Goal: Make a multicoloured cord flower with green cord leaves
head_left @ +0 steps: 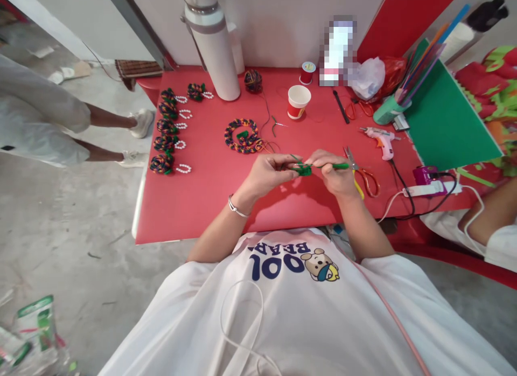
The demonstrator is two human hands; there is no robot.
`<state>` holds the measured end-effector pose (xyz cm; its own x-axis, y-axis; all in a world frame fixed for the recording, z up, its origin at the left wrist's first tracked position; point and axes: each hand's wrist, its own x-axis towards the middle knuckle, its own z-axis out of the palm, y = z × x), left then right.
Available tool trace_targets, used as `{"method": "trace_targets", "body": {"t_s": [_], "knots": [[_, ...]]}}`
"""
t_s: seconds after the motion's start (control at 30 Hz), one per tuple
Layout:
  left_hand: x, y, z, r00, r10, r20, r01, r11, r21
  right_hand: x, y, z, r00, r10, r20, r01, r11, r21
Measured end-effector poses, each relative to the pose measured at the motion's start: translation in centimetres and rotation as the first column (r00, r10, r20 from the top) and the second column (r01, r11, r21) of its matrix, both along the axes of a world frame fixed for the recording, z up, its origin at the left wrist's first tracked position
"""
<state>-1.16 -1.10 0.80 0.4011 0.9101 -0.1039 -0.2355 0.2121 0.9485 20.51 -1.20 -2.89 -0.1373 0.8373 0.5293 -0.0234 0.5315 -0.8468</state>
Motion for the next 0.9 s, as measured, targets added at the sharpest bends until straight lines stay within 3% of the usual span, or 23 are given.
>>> {"method": "trace_targets", "body": {"t_s": [0.13, 0.37, 0.7, 0.8, 0.9], "knots": [[-0.3, 0.1, 0.7, 0.996, -0.006, -0.086, 0.005, 1.000, -0.007, 2.3, 0.9, 1.7, 0.983, 0.177, 0.040, -0.171, 0.978, -0.118], [-0.3, 0.3, 0.9, 0.993, -0.005, -0.117, 0.000, 0.999, -0.039, 3.3, 1.2, 3.7, 0.939, 0.319, 0.130, -0.294, 0.939, -0.176], [-0.4, 0.4, 0.4, 0.995, 0.023, -0.100, -0.022, 1.000, 0.006, 2.7, 0.9, 4.4, 0.933, 0.252, 0.256, -0.238, 0.968, -0.084], [-0.3, 0.4, -0.1, 0.994, 0.061, -0.092, -0.059, 0.998, 0.026, 2.2, 0.4, 5.0, 0.922, 0.177, 0.343, -0.193, 0.981, 0.012], [-0.1, 0.5, -0.6, 0.989, 0.114, -0.093, -0.110, 0.993, 0.044, 1.6, -0.3, 5.6, 0.864, 0.035, 0.502, -0.129, 0.980, 0.153]]}}
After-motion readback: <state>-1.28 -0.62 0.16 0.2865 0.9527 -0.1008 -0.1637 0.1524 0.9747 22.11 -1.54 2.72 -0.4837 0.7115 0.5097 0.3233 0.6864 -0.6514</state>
